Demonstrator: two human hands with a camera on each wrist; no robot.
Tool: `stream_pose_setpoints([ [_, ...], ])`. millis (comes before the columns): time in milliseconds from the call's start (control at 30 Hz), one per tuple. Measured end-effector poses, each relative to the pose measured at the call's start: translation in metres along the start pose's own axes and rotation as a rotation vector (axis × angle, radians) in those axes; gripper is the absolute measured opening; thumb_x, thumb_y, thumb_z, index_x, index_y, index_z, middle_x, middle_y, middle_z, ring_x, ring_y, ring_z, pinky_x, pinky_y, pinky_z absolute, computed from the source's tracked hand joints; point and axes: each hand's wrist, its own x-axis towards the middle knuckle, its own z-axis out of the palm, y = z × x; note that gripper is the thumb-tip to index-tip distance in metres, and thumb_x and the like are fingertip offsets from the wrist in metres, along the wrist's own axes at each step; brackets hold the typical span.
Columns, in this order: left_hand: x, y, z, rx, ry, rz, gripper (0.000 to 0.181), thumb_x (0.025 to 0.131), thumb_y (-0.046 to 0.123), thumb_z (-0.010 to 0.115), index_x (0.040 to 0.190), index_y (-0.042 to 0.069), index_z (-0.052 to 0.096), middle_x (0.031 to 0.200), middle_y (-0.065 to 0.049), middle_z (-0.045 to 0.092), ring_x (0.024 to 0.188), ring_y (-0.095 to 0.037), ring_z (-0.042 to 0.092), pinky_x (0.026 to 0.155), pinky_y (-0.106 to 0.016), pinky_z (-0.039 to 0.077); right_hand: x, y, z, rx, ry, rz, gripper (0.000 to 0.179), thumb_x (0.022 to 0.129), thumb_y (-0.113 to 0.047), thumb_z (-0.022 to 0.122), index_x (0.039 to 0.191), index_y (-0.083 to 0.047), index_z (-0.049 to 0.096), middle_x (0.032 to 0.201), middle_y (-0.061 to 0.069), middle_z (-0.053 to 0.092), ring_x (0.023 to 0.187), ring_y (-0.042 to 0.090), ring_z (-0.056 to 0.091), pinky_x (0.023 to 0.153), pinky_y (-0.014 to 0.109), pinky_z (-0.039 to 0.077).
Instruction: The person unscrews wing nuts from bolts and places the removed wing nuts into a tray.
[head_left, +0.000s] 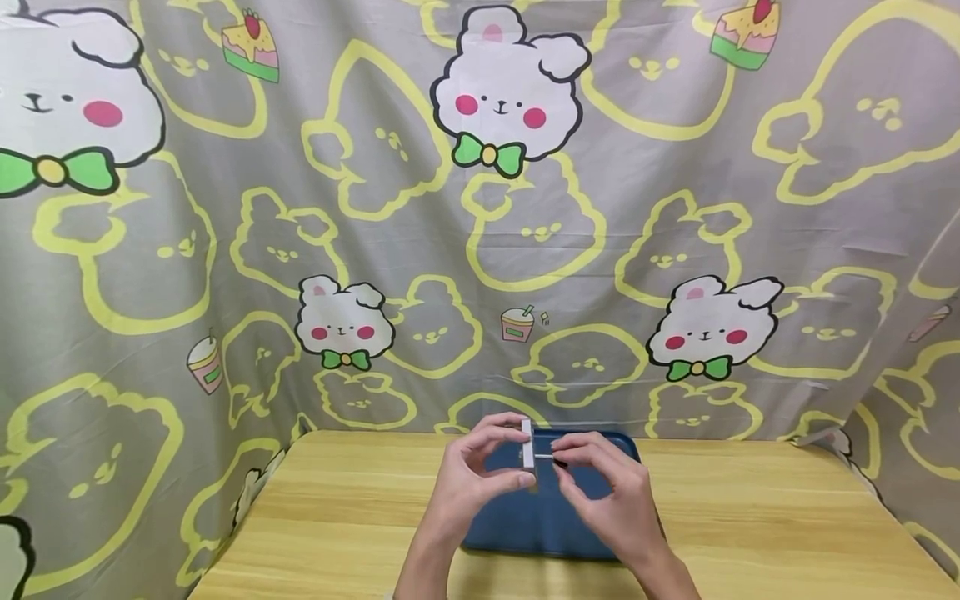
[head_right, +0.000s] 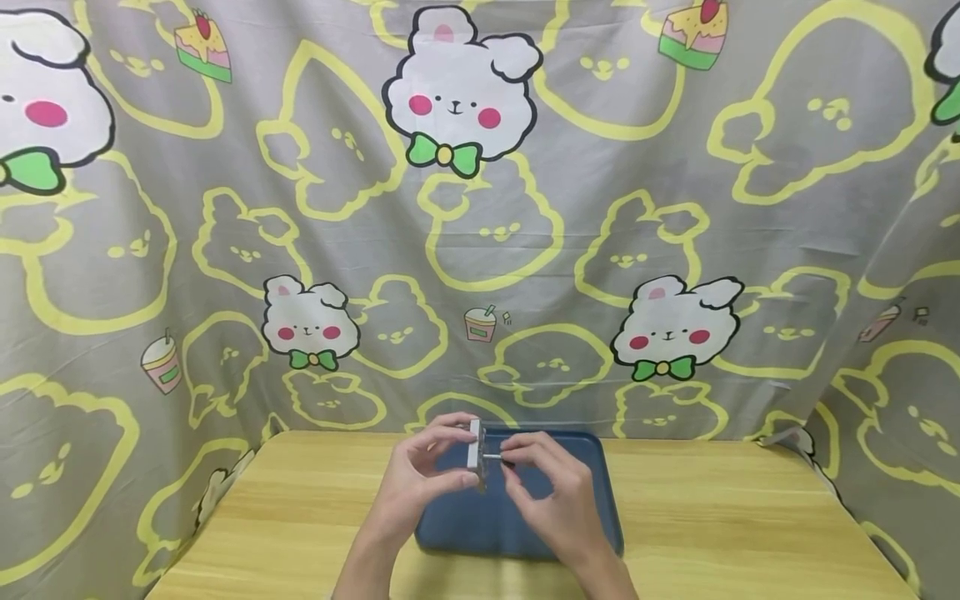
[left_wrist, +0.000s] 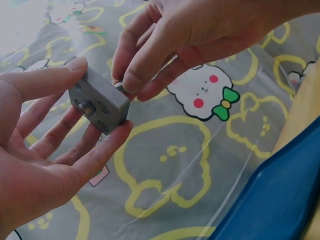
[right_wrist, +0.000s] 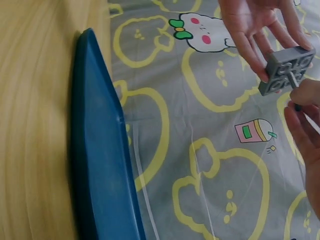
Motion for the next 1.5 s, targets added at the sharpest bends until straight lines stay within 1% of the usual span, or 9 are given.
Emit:
stream_pose_setpoints([
  [100, 0.001, 0.0, 0.0, 0.003, 0.004, 0.009, 0.042, 0.083, -0.004, 0.083, 0.121, -0.009, 0.067, 0.144, -0.021, 0.05, 0.132, -0.038, 0.053, 0.09, -0.05, 0.06, 0.001, 0.002, 0.004, -0.059, 0.051, -0.112, 0.006, 0.093, -0.011, 0.077, 0.099, -0.009, 0.076, 0.104, 0.008, 0.072, 0.092, 0.02, 0.071, 0.085, 0.015, 0.056],
  [233, 0.001, 0.0, -0.002, 0.015, 0.013, 0.023, 0.041, 0.082, -0.005, 0.083, 0.12, -0.01, 0.066, 0.144, -0.022, 0.05, 0.131, -0.034, 0.055, 0.087, -0.046, 0.062, 0.001, 0.003, 0.009, -0.119, 0.089, -0.215, 0.022, 0.101, -0.021, 0.067, 0.096, -0.001, 0.075, 0.104, 0.013, 0.071, 0.089, 0.025, 0.072, 0.087, 0.016, 0.056],
  [500, 0.001, 0.0, -0.003, 0.026, 0.015, 0.031, 0.041, 0.082, -0.006, 0.082, 0.12, -0.011, 0.066, 0.144, -0.022, 0.05, 0.131, -0.033, 0.055, 0.085, -0.047, 0.062, 0.004, -0.003, 0.007, -0.071, 0.076, -0.11, 0.023, 0.092, -0.014, 0.079, 0.114, -0.006, 0.073, 0.111, 0.014, 0.071, 0.099, 0.025, 0.071, 0.096, 0.017, 0.052],
  [567, 0.001, 0.001, -0.003, 0.028, 0.014, 0.032, 0.042, 0.081, -0.006, 0.083, 0.12, -0.01, 0.067, 0.144, -0.022, 0.05, 0.132, -0.034, 0.054, 0.085, -0.049, 0.062, 0.005, -0.006, 0.005, -0.007, 0.082, -0.04, 0.03, 0.088, 0.002, 0.078, 0.117, -0.004, 0.072, 0.114, 0.016, 0.071, 0.103, 0.026, 0.07, 0.097, 0.02, 0.054],
  [667, 0.001, 0.002, -0.002, 0.032, 0.01, 0.031, 0.043, 0.081, -0.005, 0.084, 0.12, -0.008, 0.068, 0.144, -0.022, 0.05, 0.132, -0.035, 0.054, 0.086, -0.051, 0.062, 0.007, -0.012, 0.0, 0.114, 0.097, 0.194, 0.031, 0.088, 0.013, 0.072, 0.116, -0.003, 0.072, 0.113, 0.016, 0.071, 0.102, 0.023, 0.071, 0.09, 0.025, 0.059],
  [833, 0.001, 0.005, 0.002, 0.053, -0.005, 0.021, 0.041, 0.081, -0.003, 0.085, 0.119, -0.004, 0.07, 0.142, -0.018, 0.053, 0.13, -0.035, 0.055, 0.09, -0.052, 0.06, 0.013, -0.018, -0.01, 0.361, 0.078, 0.756, 0.021, 0.1, -0.01, 0.068, 0.116, 0.002, 0.07, 0.109, 0.018, 0.073, 0.094, 0.024, 0.075, 0.08, 0.035, 0.064],
  [967, 0.0, 0.007, 0.004, 0.074, -0.025, 0.016, 0.041, 0.081, -0.003, 0.085, 0.119, -0.005, 0.071, 0.142, -0.017, 0.053, 0.129, -0.035, 0.055, 0.091, -0.051, 0.06, 0.015, -0.016, -0.018, 0.523, 0.0, 1.013, 0.034, 0.1, -0.019, 0.071, 0.121, 0.007, 0.066, 0.102, 0.017, 0.075, 0.092, 0.028, 0.076, 0.08, 0.038, 0.064],
  [1233, 0.0, 0.006, 0.005, 0.094, -0.073, 0.026, 0.039, 0.081, -0.001, 0.086, 0.117, -0.003, 0.072, 0.14, -0.017, 0.054, 0.13, -0.031, 0.054, 0.09, -0.051, 0.06, 0.015, -0.009, -0.027, 0.709, -0.203, 1.101, 0.026, 0.102, -0.023, 0.067, 0.114, 0.0, 0.071, 0.1, 0.012, 0.074, 0.09, 0.022, 0.075, 0.083, 0.033, 0.063],
  [1500, 0.0, 0.002, 0.006, 0.113, -0.083, 0.026, 0.038, 0.08, -0.002, 0.086, 0.116, -0.001, 0.072, 0.138, -0.016, 0.055, 0.127, -0.032, 0.056, 0.088, -0.051, 0.061, 0.013, -0.005, -0.031, 0.816, -0.27, 1.108, 0.02, 0.101, -0.017, 0.068, 0.11, 0.0, 0.072, 0.096, 0.008, 0.074, 0.088, 0.016, 0.074, 0.085, 0.031, 0.062],
])
